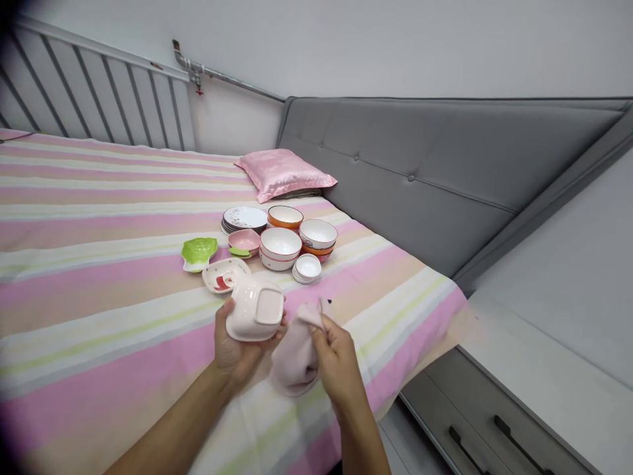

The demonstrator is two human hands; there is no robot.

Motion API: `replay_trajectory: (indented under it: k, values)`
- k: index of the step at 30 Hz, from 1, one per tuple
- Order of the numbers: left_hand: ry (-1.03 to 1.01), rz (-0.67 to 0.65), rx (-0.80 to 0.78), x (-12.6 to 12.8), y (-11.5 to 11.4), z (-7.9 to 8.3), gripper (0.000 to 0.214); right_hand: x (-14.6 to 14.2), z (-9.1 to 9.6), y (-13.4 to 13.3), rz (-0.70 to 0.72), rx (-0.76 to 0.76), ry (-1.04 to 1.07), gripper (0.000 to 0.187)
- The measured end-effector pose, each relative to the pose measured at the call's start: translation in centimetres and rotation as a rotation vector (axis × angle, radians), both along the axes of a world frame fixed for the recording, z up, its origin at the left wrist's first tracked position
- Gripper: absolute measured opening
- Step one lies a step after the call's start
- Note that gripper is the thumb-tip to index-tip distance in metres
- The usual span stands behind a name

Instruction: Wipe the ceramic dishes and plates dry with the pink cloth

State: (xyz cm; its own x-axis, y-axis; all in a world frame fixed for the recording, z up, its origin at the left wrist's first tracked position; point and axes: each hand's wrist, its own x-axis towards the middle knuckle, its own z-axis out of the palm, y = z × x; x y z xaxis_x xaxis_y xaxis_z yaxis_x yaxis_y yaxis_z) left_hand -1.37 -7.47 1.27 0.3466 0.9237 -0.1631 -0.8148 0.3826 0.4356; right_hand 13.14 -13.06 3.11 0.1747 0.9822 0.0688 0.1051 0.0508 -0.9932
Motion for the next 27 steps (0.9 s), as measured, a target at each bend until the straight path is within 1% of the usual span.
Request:
replay_trajectory:
  k: [3, 5, 7, 9, 11, 14, 16, 18, 21, 23, 25, 27]
  values:
    - [-0.004, -0.088, 0.041, 0.0, -0.2, 0.1, 0.056, 0.9, -0.7, 0.6, -0.257, 0.018, 0.02, 0.043]
    - [-0.005, -0.133, 0.046, 0.1, -0.3, 0.0, 0.061, 1.2, -1.3, 0.8, -0.388, -0.001, -0.014, 0.043]
    - [-0.011, -0.174, 0.064, 0.2, -0.4, -0.2, 0.064, 1.1, -1.6, 0.9, -0.503, 0.032, -0.095, 0.034]
    - [-0.017, -0.225, 0.079, 0.3, -0.5, -0.3, 0.065, 0.6, -1.7, 0.8, -0.6, 0.111, -0.209, 0.022]
    - [-0.014, -0.264, 0.071, 0.5, -0.6, -0.4, 0.064, -0.3, -1.4, 0.7, -0.643, 0.193, -0.323, 0.015]
    - [0.005, -0.282, 0.048, 0.7, -0.7, -0.7, 0.06, -1.9, -0.9, 0.3, -0.613, 0.34, -0.462, 0.01]
    - [0.002, -0.28, 0.035, 0.8, -0.7, -1.0, 0.057, -2.8, -0.7, 0.2, -0.538, 0.465, -0.522, 0.011]
    - [-0.021, -0.273, 0.009, 0.8, -0.7, -1.3, 0.055, -3.5, -0.5, 0.1, -0.442, 0.546, -0.567, 0.018]
    - [-0.059, -0.257, -0.041, 0.8, -0.7, -1.5, 0.052, -3.9, -0.5, 0.0, -0.337, 0.579, -0.627, 0.029]
    - [-0.075, -0.235, -0.052, 0.8, -0.6, -1.6, 0.05, -3.9, -0.5, -0.1, -0.292, 0.591, -0.652, 0.033]
    - [-0.076, -0.216, -0.058, 0.8, -0.6, -1.5, 0.048, -3.8, -0.5, -0.1, -0.263, 0.609, -0.662, 0.034]
    - [-0.066, -0.214, -0.072, 0.8, -0.6, -1.4, 0.048, -3.7, -0.6, 0.0, -0.265, 0.646, -0.669, 0.034]
